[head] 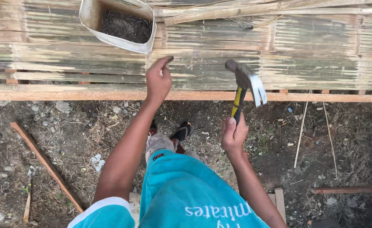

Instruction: The person repeatedly picks nails from a white bucket and hammers them into bamboo slats laid on a wooden frame. The person moves along the frame, securing multiple slats in sequence.

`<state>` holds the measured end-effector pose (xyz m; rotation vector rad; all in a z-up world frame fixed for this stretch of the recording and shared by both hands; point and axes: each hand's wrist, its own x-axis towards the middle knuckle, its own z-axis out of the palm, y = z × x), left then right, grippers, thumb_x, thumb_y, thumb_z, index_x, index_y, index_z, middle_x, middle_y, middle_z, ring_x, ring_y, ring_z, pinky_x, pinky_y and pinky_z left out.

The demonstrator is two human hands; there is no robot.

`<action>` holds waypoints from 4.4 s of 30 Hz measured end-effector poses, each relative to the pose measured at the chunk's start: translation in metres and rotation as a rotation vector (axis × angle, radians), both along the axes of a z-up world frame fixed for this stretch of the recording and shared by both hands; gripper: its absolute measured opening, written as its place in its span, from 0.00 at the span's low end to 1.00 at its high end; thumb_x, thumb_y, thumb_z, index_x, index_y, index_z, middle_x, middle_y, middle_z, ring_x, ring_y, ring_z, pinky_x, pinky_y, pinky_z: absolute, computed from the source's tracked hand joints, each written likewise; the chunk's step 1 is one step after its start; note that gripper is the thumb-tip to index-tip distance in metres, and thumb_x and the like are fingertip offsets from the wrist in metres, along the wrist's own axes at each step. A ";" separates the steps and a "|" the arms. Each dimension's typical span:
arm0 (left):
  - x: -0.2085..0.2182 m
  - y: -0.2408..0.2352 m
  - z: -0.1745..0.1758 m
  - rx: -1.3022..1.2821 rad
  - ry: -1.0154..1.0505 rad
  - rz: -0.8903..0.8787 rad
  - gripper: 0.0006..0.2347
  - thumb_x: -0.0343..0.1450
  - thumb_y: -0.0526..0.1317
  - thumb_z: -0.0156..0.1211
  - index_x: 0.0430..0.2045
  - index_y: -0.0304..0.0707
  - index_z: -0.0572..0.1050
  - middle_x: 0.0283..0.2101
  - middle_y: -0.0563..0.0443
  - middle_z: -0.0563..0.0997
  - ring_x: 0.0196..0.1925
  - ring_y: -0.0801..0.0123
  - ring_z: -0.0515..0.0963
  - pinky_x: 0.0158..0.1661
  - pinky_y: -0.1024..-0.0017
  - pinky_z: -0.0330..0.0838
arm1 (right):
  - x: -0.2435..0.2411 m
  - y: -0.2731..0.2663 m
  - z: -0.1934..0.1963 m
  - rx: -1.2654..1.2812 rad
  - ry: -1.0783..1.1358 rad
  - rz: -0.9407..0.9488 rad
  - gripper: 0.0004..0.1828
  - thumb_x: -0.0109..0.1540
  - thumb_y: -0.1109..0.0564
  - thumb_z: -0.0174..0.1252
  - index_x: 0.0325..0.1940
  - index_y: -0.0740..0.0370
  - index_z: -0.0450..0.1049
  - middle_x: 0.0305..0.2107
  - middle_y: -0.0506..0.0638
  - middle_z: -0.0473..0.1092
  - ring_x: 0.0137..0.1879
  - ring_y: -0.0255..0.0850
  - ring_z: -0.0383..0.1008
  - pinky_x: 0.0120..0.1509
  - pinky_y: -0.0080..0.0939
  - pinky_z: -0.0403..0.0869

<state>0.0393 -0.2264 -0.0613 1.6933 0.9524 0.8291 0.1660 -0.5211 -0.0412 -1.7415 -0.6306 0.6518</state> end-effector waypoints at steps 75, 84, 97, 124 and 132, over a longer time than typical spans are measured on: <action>-0.129 0.124 -0.089 0.279 0.480 -0.458 0.24 0.68 0.44 0.67 0.61 0.44 0.73 0.71 0.53 0.67 0.77 0.64 0.57 0.75 0.57 0.39 | -0.179 0.165 0.073 -0.340 -0.280 0.026 0.20 0.70 0.44 0.44 0.41 0.63 0.67 0.16 0.56 0.69 0.19 0.52 0.71 0.25 0.51 0.69; -0.134 0.131 -0.076 0.232 0.543 -0.462 0.25 0.68 0.41 0.66 0.63 0.47 0.70 0.70 0.57 0.67 0.76 0.66 0.56 0.75 0.58 0.40 | -0.154 0.180 0.017 -0.465 -0.330 0.090 0.21 0.72 0.42 0.45 0.44 0.63 0.69 0.18 0.53 0.71 0.24 0.48 0.75 0.30 0.50 0.72; -0.047 0.311 -0.001 0.063 0.721 -0.238 0.15 0.68 0.40 0.67 0.46 0.35 0.78 0.50 0.37 0.79 0.54 0.45 0.78 0.52 0.54 0.72 | -0.175 0.175 0.026 -0.252 -0.180 -0.092 0.23 0.72 0.41 0.41 0.45 0.65 0.67 0.20 0.48 0.67 0.23 0.38 0.70 0.27 0.47 0.72; -0.130 0.106 -0.011 -0.300 0.359 -0.272 0.09 0.69 0.34 0.64 0.42 0.35 0.81 0.35 0.45 0.84 0.29 0.63 0.84 0.36 0.62 0.79 | -0.186 0.140 0.005 -0.713 -0.136 0.072 0.23 0.69 0.41 0.45 0.41 0.66 0.68 0.17 0.63 0.71 0.26 0.60 0.77 0.32 0.59 0.70; -0.119 0.055 -0.074 0.103 0.392 -0.142 0.07 0.69 0.31 0.63 0.36 0.42 0.86 0.44 0.45 0.85 0.53 0.60 0.79 0.57 0.65 0.73 | -0.170 0.131 0.002 -0.774 -0.122 0.121 0.26 0.70 0.39 0.47 0.40 0.67 0.71 0.19 0.58 0.71 0.27 0.55 0.76 0.32 0.56 0.70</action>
